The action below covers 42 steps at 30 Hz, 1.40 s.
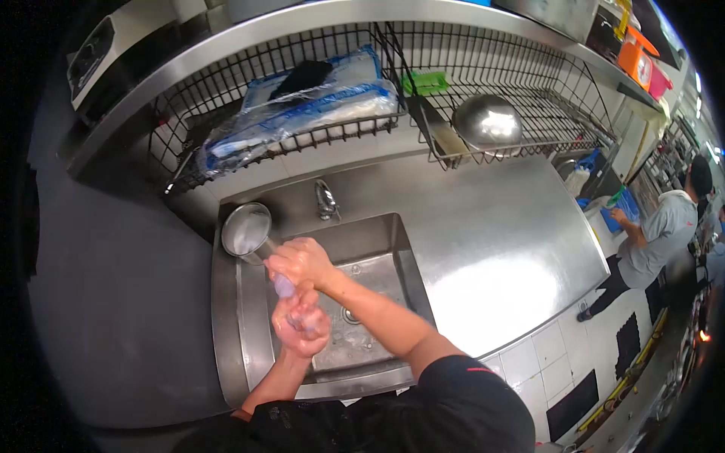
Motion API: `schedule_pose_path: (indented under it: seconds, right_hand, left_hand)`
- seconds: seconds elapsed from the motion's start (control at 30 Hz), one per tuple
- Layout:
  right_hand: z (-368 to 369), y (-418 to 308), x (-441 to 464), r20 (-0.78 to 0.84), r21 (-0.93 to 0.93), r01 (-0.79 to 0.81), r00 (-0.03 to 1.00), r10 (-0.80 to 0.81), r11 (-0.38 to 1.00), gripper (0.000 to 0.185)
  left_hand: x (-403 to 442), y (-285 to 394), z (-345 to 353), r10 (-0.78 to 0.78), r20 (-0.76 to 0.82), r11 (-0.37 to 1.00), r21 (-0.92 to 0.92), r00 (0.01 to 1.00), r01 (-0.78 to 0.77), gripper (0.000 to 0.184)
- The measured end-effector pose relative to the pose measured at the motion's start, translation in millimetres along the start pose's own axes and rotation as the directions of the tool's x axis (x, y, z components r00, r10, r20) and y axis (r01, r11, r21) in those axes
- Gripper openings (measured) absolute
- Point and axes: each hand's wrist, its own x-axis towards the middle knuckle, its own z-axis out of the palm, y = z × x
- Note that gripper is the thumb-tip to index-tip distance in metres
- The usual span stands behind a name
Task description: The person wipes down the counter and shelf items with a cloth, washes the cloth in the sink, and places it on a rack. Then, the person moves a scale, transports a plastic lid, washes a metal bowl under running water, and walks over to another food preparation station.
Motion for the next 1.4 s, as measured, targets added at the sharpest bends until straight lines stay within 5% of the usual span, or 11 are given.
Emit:
schedule_pose_path:
  seconds: [0.07,0.1,0.13,0.17,0.3,0.4,0.57,0.73,1.03,1.13,1.4]
  right_hand:
    - [9,-2,-68,-0.054,-0.015,-0.043,0.998,0.042,0.999,0.017]
    - [60,2,-161,0.281,-0.158,-0.296,0.901,0.331,0.942,0.023]
    - [98,8,-251,0.807,-0.174,-0.467,0.437,0.397,0.867,0.031]
    - [124,-12,-326,0.889,-0.054,-0.425,0.392,0.237,0.904,0.035]
    - [25,-83,-252,0.585,-0.165,-0.562,0.605,0.539,0.81,0.038]
    - [-30,-79,-217,0.495,-0.127,-0.529,0.699,0.516,0.839,0.039]
    - [-122,-92,-201,0.345,0.062,-0.592,0.769,0.539,0.804,0.043]
    - [-220,-146,-231,0.247,0.192,-0.743,0.669,0.701,0.641,0.047]
    - [-387,-297,-379,0.104,0.351,-0.877,0.384,0.918,0.327,0.048]
    - [-412,-351,-437,-0.003,-0.061,-0.94,0.337,0.941,0.337,0.062]
    - [-448,-471,-467,-0.353,0.068,-0.984,0.133,0.926,0.167,0.071]
  left_hand:
    - [-20,34,-116,-0.18,-0.365,0.912,0.287,0.913,0.295,0.01]
    - [-30,50,-173,-0.259,-0.524,0.817,0.329,0.812,0.473,0.01]
    - [-62,69,-260,-0.138,-0.448,0.194,0.862,0.883,0.468,0.017]
    - [-93,86,-340,-0.014,-0.361,-0.598,0.751,0.932,0.282,0.026]
    - [-104,13,-195,0.203,-0.778,-0.127,0.581,0.595,0.804,0.045]
    - [-80,13,-175,0.294,-0.403,-0.341,0.803,0.867,0.489,0.054]
    - [-56,1,-103,0.282,-0.326,0.238,0.935,0.902,0.264,0.043]
    - [-36,-84,-56,0.154,-0.085,-0.073,0.993,0.984,0.097,0.016]
    - [-42,-312,-43,-0.247,0.106,0.095,0.992,0.963,-0.085,0.02]
    - [-51,-387,-57,-0.388,0.071,0.124,0.992,0.919,-0.024,0.02]
    - [-92,-522,-70,-0.793,0.165,-0.11,0.908,0.586,-0.405,0.016]
